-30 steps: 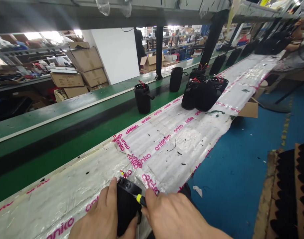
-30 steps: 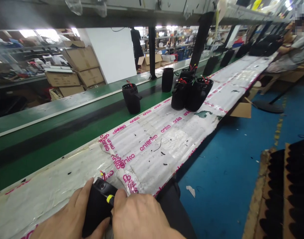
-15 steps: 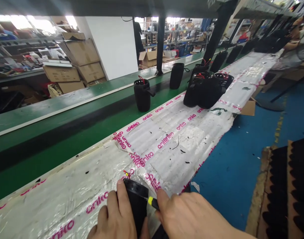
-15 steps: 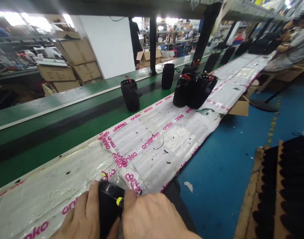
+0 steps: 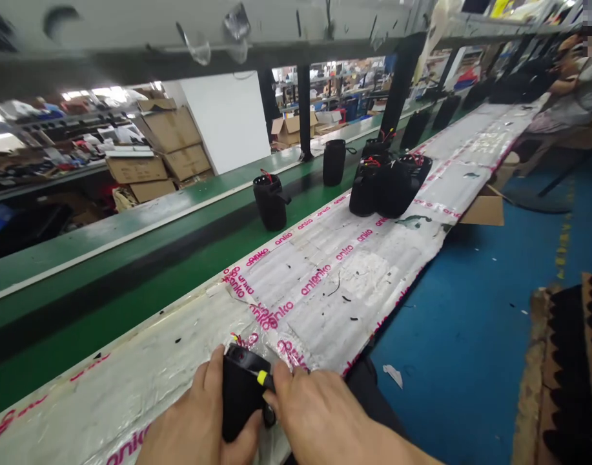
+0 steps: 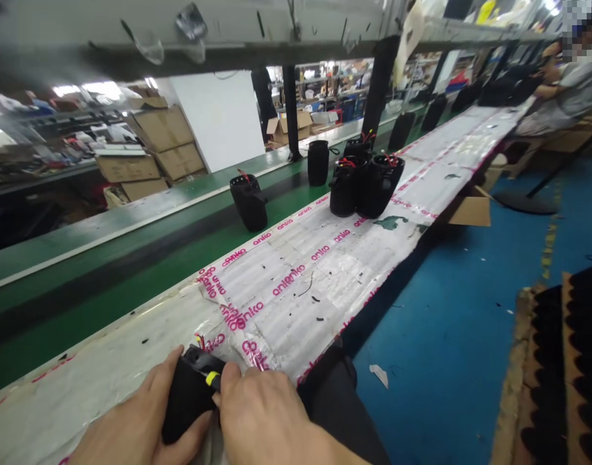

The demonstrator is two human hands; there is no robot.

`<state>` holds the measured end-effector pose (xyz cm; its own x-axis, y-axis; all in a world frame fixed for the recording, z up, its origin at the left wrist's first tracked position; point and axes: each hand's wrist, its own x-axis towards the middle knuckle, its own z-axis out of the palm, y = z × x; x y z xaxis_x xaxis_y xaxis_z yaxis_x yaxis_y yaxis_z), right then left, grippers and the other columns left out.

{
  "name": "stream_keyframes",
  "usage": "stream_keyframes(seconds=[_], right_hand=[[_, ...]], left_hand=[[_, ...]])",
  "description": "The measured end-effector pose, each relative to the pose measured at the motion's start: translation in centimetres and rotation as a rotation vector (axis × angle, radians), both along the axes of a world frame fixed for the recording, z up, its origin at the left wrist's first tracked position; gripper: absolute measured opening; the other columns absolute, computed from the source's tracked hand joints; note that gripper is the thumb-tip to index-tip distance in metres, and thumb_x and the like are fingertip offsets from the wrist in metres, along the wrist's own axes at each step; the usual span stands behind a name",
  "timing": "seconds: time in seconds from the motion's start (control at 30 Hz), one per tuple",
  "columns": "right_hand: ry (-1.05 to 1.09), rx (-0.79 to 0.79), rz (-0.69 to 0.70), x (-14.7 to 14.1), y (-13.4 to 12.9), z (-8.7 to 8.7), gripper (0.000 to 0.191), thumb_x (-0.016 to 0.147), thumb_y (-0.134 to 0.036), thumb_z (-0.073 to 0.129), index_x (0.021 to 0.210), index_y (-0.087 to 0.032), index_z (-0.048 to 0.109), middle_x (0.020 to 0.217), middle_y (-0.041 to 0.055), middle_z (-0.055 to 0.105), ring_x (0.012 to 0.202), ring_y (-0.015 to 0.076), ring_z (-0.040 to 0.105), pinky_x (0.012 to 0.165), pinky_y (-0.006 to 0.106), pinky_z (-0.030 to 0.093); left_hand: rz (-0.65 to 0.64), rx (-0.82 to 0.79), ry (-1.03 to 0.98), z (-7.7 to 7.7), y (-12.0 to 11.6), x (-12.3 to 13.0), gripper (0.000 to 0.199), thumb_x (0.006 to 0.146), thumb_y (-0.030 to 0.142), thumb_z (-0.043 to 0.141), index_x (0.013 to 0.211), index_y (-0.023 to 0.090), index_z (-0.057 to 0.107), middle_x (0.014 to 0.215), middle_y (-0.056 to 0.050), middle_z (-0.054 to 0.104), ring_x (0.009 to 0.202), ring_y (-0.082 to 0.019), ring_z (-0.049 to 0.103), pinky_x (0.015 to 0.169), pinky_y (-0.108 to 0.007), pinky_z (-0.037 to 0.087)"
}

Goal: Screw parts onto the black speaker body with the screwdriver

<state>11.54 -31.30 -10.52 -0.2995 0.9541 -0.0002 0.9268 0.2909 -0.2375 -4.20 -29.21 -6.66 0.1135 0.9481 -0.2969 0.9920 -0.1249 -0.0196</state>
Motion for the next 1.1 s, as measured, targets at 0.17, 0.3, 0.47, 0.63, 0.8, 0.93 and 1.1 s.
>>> stream_keyframes(seconds=[0.17,0.3,0.47,0.63,0.8,0.93,1.1], right_hand=[[0.007,0.077,0.02,0.6,-0.5,1.5,0.009,0.096,-0.022,0.056,0.102,-0.016,0.056,0.074,0.0067,0.071,0.06,0.0273,0.071,0.048,0.033,0.047],[0.013,-0.004,-0.018,2.5,-0.9,3.4,0.012,0.1,-0.025,0.048,0.104,-0.017,0.056,0.072,0.0055,0.071,0.061,0.0288,0.072,0.046,0.034,0.042],[-0.016,-0.132,-0.01,2.2,-0.9,3.0,0.014,0.098,-0.024,0.05,0.108,-0.017,0.057,0.077,0.0068,0.074,0.066,0.0304,0.073,0.046,0.035,0.039],[-0.035,-0.084,0.021,1.3,-0.7,1.5,0.008,0.097,-0.024,0.051,0.101,-0.019,0.056,0.077,0.0054,0.073,0.063,0.0285,0.072,0.046,0.034,0.038],[-0.051,0.086,0.08,1.3,-0.5,0.0,0.006,0.094,-0.025,0.056,0.096,-0.021,0.051,0.067,0.0014,0.07,0.052,0.0256,0.069,0.041,0.033,0.03],[-0.091,0.241,0.102,1.3,-0.7,-1.0,0.012,0.091,-0.024,0.058,0.093,-0.022,0.047,0.06,-0.0007,0.066,0.041,0.0235,0.063,0.038,0.033,0.025],[-0.121,0.248,0.1,1.3,-1.2,-1.4,0.014,0.088,-0.022,0.06,0.093,-0.022,0.047,0.059,-0.0001,0.064,0.039,0.023,0.061,0.036,0.033,0.023]], left_hand=[[0.117,-0.007,-0.07,1.7,-0.7,0.6,0.066,0.092,0.041,0.041,0.15,0.015,0.025,0.134,-0.016,0.063,0.109,-0.035,0.068,0.09,-0.047,0.051],[0.145,0.012,-0.06,1.8,-1.4,1.2,0.066,0.092,0.04,0.041,0.151,0.013,0.024,0.135,-0.017,0.061,0.108,-0.034,0.069,0.089,-0.046,0.051],[0.098,0.086,0.079,0.7,-1.9,1.7,0.064,0.095,0.036,0.038,0.151,0.009,0.025,0.137,-0.02,0.057,0.104,-0.034,0.07,0.079,-0.042,0.054],[0.087,0.082,0.087,-0.2,-2.0,1.8,0.066,0.095,0.038,0.035,0.151,0.007,0.024,0.138,-0.021,0.055,0.101,-0.032,0.071,0.072,-0.04,0.055],[0.085,0.113,0.095,-0.6,-2.1,1.8,0.068,0.093,0.037,0.04,0.152,0.006,0.025,0.138,-0.022,0.054,0.102,-0.031,0.069,0.071,-0.038,0.056],[0.074,0.191,0.113,-0.8,-2.5,1.9,0.065,0.092,0.033,0.043,0.151,0.007,0.03,0.132,-0.02,0.059,0.101,-0.03,0.069,0.07,-0.034,0.056],[0.045,0.241,0.111,-0.9,-2.7,2.4,0.065,0.092,0.03,0.044,0.15,0.004,0.031,0.129,-0.02,0.061,0.1,-0.029,0.068,0.07,-0.034,0.056]])
